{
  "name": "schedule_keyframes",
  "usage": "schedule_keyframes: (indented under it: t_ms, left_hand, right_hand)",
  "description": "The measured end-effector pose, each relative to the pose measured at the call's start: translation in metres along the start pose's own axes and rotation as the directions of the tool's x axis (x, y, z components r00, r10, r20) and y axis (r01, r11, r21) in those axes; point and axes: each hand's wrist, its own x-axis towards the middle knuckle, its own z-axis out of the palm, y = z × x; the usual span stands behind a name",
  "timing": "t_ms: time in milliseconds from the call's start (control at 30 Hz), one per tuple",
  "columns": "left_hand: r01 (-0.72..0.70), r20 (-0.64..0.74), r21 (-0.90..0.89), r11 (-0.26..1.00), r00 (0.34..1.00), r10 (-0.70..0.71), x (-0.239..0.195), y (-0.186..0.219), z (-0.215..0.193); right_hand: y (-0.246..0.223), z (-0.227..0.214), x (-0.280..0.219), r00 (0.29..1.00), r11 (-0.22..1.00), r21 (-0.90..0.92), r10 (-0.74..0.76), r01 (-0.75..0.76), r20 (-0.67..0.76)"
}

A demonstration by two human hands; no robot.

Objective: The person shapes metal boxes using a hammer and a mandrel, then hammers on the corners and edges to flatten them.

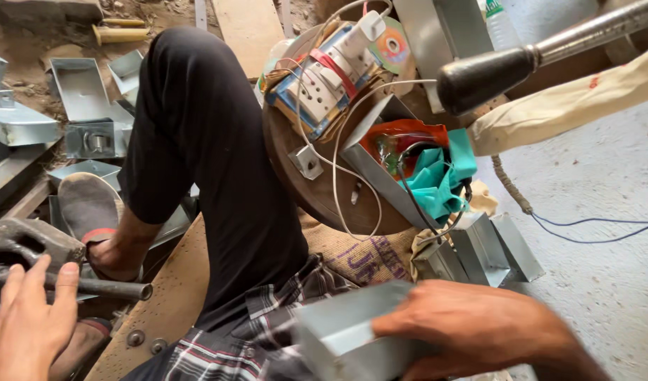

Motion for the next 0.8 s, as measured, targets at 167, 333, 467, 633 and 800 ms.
schedule_keyframes:
  t_ms: [167, 333, 467, 633, 800]
  left_hand:
    - [-0.091, -0.054, 0.008, 0.996, 0.994, 0.091, 0.003, -0.013, 0.006]
    - [-0.204, -0.117, 0.006, 0.979, 0.972, 0.203, 0.003, -0.040, 0.016]
    - [-0.141, -0.109, -0.003, 0.990, 0.984, 0.140, -0.001, -0.043, 0.009]
    - [-0.078, -0.078, -0.019, 0.997, 0.994, 0.076, -0.011, -0.028, -0.005]
    - [-0.008, -0.036, 0.020, 1.000, 0.999, 0.009, -0.014, -0.019, -0.008]
  right_hand:
    - [0.061, 0.041, -0.053, 0.837, 0.837, -0.034, 0.547, -0.546, 0.027]
    - [0.162, 0.072, -0.045, 0.670, 0.606, -0.297, 0.709, -0.738, -0.219]
    - [0.213, 0.082, -0.031, 0.727, 0.642, -0.341, 0.601, -0.686, -0.332]
    - [0.264, 0.107, -0.047, 0.800, 0.839, -0.180, 0.392, -0.513, -0.455]
    - [0.309, 0.135, -0.070, 0.873, 0.651, -0.616, 0.157, -0.443, -0.462]
